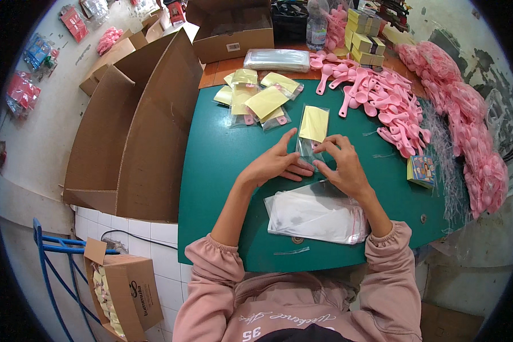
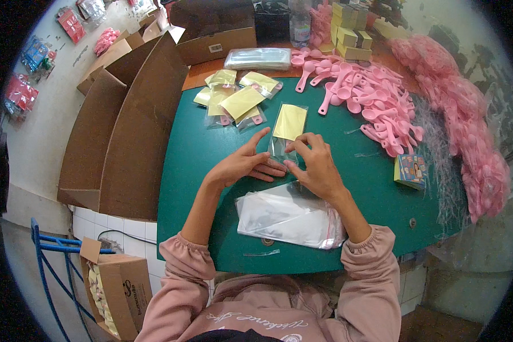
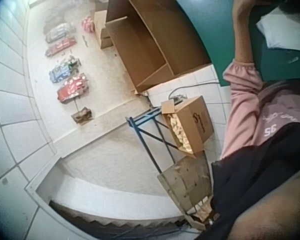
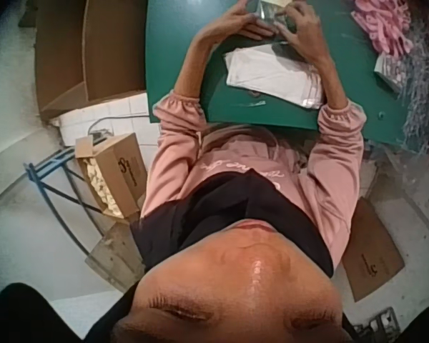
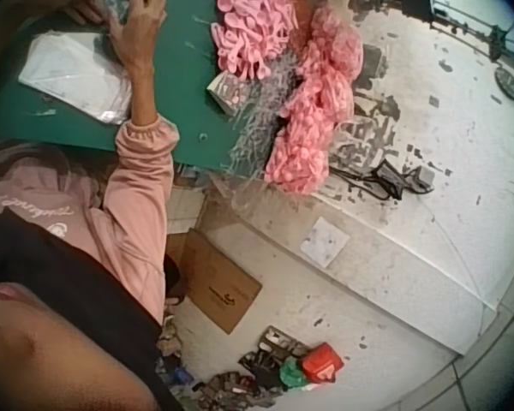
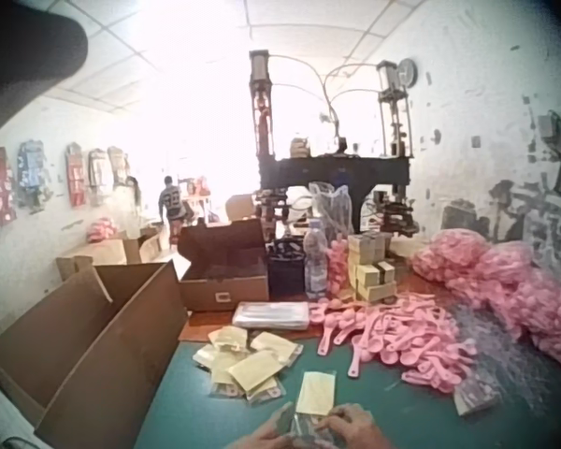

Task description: The person places pink plastic spoons and small yellow cards into clear plastic bags on a green table. The person seals each bag and sets it aside, repeating the process with multiple spoons and cards.

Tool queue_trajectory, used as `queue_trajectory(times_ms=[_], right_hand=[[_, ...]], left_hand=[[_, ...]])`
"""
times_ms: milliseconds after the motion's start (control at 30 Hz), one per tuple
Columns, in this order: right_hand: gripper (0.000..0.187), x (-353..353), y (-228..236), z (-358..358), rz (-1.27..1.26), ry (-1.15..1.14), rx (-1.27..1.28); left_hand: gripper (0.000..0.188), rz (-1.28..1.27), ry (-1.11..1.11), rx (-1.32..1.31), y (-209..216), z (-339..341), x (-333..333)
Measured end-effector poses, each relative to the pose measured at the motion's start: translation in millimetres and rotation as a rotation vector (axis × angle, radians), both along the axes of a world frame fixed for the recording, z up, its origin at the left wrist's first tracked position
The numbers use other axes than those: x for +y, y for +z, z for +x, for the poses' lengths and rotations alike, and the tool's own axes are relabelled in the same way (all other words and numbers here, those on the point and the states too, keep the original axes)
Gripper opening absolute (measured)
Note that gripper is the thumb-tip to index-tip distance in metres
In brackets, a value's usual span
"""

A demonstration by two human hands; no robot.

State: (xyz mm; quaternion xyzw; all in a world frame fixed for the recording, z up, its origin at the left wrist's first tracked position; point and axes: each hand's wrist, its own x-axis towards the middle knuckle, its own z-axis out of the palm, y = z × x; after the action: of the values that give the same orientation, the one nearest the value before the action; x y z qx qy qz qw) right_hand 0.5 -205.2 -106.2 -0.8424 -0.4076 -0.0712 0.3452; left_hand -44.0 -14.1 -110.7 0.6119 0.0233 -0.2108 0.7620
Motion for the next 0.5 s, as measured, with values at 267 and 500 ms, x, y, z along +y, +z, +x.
queue_trajectory(times_ms=[267, 500], right_hand=[[0.019, 11.4, -8.3, -7.0, 0.057, 0.049, 0.057], [0.015, 7.8, -1.4, -8.2, 0.020, 0.075, 0.368]], left_hand=[[0.058, -0.019, -0.069, -0.158, -7.2, -3.7, -3.4], [0.057, 0.146, -0.079, -0.242, -9.3, -2.5, -10.3]])
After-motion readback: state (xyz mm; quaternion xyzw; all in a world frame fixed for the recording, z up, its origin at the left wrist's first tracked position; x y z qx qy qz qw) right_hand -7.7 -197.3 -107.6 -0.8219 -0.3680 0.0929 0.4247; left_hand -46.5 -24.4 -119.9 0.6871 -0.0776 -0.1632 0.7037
